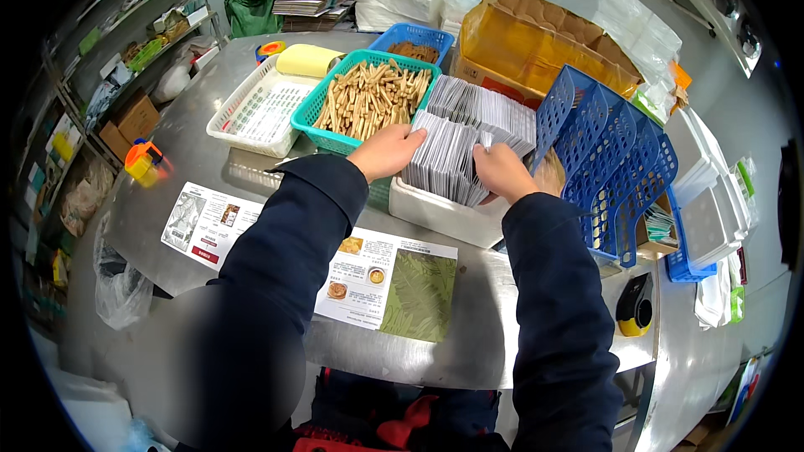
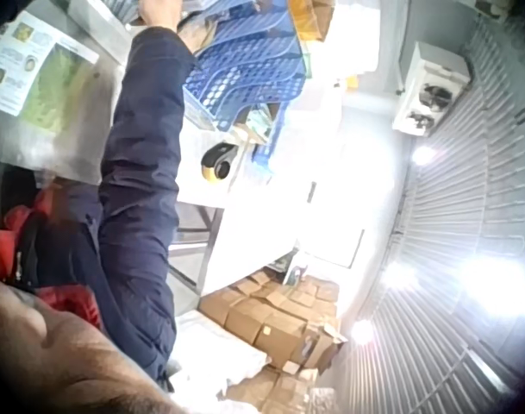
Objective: The person assembles small green leaf-patterned booklets by inserting white paper inserts into them. They work at a stainless steel table, picking up booklets and inserts from nearby baskets and trays, inserting the papers, and stacking the finished units.
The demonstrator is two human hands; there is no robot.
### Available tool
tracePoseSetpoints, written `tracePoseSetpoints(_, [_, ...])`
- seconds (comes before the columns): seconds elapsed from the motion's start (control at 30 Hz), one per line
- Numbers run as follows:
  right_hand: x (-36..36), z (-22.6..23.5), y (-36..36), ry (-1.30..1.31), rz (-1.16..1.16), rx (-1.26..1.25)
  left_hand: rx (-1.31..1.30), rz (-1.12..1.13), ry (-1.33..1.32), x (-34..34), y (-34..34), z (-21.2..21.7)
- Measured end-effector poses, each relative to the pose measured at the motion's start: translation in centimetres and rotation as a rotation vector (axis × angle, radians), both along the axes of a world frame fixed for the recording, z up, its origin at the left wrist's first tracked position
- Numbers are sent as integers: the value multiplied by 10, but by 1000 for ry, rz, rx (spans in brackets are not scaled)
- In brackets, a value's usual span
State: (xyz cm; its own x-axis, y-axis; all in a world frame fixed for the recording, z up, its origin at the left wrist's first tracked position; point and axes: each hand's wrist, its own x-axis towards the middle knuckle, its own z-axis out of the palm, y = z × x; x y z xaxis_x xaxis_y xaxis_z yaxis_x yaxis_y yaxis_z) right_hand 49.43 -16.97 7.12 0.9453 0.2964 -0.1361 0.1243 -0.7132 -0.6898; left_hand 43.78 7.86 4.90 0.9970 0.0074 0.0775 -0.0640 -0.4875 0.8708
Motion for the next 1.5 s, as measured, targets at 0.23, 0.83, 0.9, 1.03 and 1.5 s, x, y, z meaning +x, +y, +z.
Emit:
tracePoseSetpoints(0.23, [-19,9,5,-63,-91,-65,121,-20,-133,-10,-2,-7])
tracePoseSetpoints(0.83, [3,14,-17,591,-76,444,-50,38,-42,-17,-15,-6])
tracePoseSetpoints(0.9, [18,-2,-6,479,-111,490,22,44,-142,-14,-5,-14])
tracePoseSetpoints(1.03, [43,-50,-16,391,-292,733,-56,29,-74,-10,-22,-9])
tracePoseSetpoints(1.5, [68,-90,7,461,-295,851,28,40,-38,-14,-9,-10])
